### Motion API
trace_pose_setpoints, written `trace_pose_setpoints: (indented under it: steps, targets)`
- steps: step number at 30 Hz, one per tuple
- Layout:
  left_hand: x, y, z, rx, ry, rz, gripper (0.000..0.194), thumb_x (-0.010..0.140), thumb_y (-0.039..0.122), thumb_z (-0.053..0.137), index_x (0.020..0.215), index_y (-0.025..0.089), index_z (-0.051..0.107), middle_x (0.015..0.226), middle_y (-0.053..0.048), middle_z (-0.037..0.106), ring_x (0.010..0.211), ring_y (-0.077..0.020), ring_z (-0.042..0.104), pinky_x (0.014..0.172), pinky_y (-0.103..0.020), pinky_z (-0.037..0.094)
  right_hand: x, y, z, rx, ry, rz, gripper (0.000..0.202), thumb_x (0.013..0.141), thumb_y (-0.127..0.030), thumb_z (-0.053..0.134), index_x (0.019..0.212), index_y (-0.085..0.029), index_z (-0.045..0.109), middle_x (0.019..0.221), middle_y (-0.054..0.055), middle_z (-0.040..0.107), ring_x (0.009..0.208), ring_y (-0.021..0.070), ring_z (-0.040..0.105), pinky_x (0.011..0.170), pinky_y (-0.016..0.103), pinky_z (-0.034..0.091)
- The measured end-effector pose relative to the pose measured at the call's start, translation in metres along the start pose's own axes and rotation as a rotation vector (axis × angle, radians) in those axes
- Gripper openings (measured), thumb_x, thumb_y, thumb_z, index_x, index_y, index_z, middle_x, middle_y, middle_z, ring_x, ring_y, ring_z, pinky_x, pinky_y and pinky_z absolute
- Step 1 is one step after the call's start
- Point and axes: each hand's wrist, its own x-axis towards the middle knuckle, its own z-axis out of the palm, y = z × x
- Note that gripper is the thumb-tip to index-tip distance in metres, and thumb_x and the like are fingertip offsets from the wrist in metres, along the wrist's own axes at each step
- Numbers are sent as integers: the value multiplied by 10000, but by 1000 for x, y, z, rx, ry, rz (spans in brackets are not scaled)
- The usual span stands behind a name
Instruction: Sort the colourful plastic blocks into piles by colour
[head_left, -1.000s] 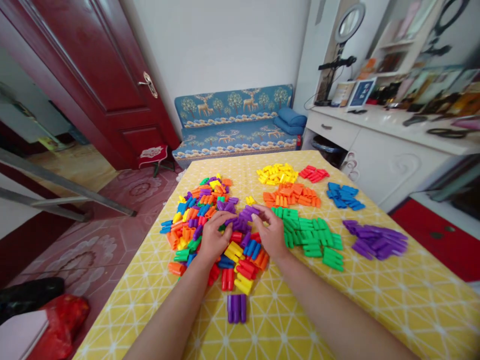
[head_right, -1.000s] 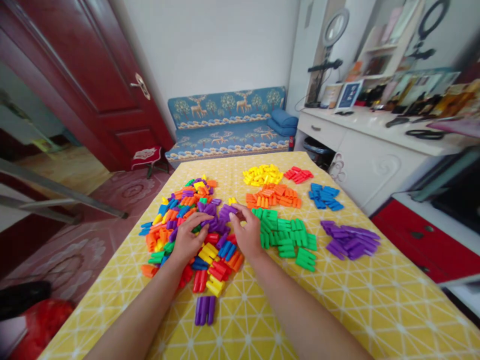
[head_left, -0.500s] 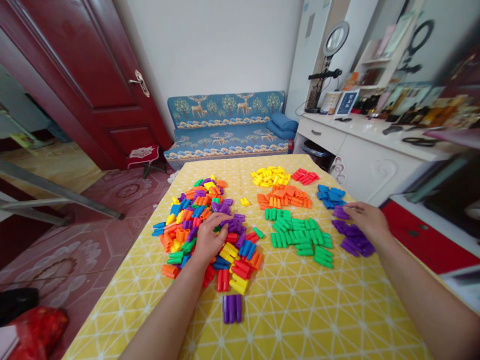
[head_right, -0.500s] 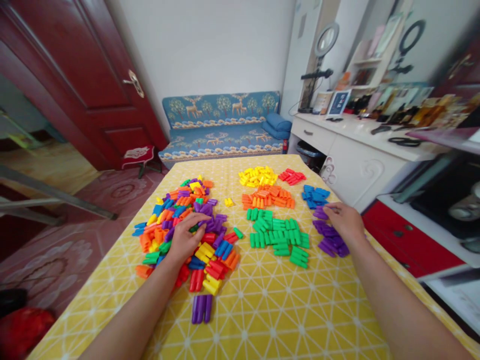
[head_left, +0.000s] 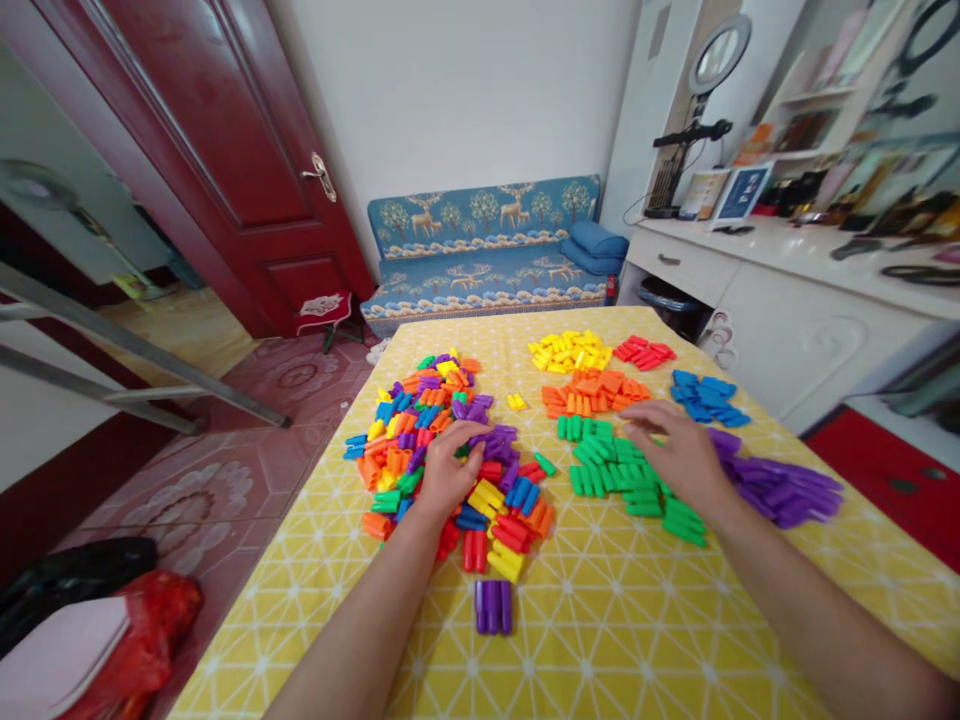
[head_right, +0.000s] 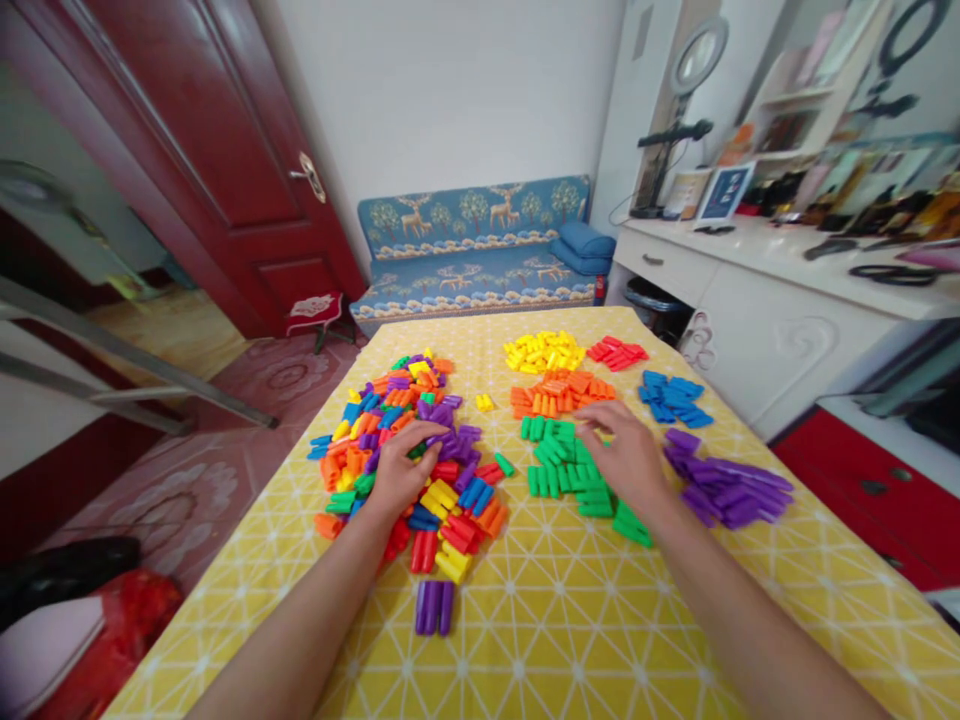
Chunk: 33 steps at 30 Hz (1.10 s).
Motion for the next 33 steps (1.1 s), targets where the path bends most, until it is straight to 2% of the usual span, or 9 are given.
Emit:
trace_pose_setpoints:
  steps: [3,6,10,15,18,21,26,30,33]
  targets:
    - [-1,0,-2,-14,18,15,206,819,117,596,974,189,711,956,-58,715,906,-179,665,853,-325,533,-9,-58,45,264,-234,-3,245,816,-238,554,1032,-213,667,1075,67,640,867,176,641,740,316,538]
    - [-2,-1,-4,-33,36,33,192,825,147,627,991,197,708,967,-62,716,911,-183,666,856,-332,532,-16,-96,81,431,-320,60,420,790,-181,559,1207,-218,581,1163,78,623,887,166,644,708,295,546]
    - [-3,-2,-5,-61,57,92,188,814,158,662,991,204,706,958,-58,698,918,-175,651,850,-312,522,-16,-114,111,507,-317,151,540,766,-163,585,1299,-207,508,1177,81,634,797,146,647,698,296,534]
    - [-3,-1,-6,-64,45,153,149,799,176,694,943,205,714,899,-46,651,865,-157,628,786,-283,516,-14,-116,122,453,-274,168,341,769,-219,622,1109,-198,635,994,40,693,715,142,617,679,293,505]
    - [-3,-1,-6,-62,4,148,134,807,180,687,938,195,710,876,-47,653,814,-149,629,749,-276,518,-13,-111,114,437,-247,147,261,775,-241,622,1029,-203,667,850,14,691,687,144,604,643,275,488]
    - [-2,-3,-6,-55,10,136,107,823,169,663,920,185,703,840,-43,666,767,-141,632,722,-271,519,-9,-91,89,398,-112,149,318,802,-287,600,1109,-209,634,856,13,679,712,148,607,667,277,488]
    - [-2,-4,-5,-35,39,119,94,842,162,627,897,187,699,831,-42,679,768,-146,645,717,-273,524,1,-18,23,7,173,247,360,818,-399,570,1123,-224,647,812,25,666,723,182,613,678,305,471]
    - [-2,-4,-5,-9,43,97,96,844,168,620,893,189,700,820,-39,683,742,-144,645,705,-272,525,0,36,-19,-419,121,376,367,816,-440,547,1087,-230,675,781,55,686,699,233,618,623,335,436]
    - [-2,-5,-5,4,43,74,96,841,173,623,890,189,703,810,-38,687,728,-145,645,695,-271,525,-6,58,-35,-639,-1,431,369,827,-464,524,1062,-237,694,780,77,695,723,269,621,659,377,426]
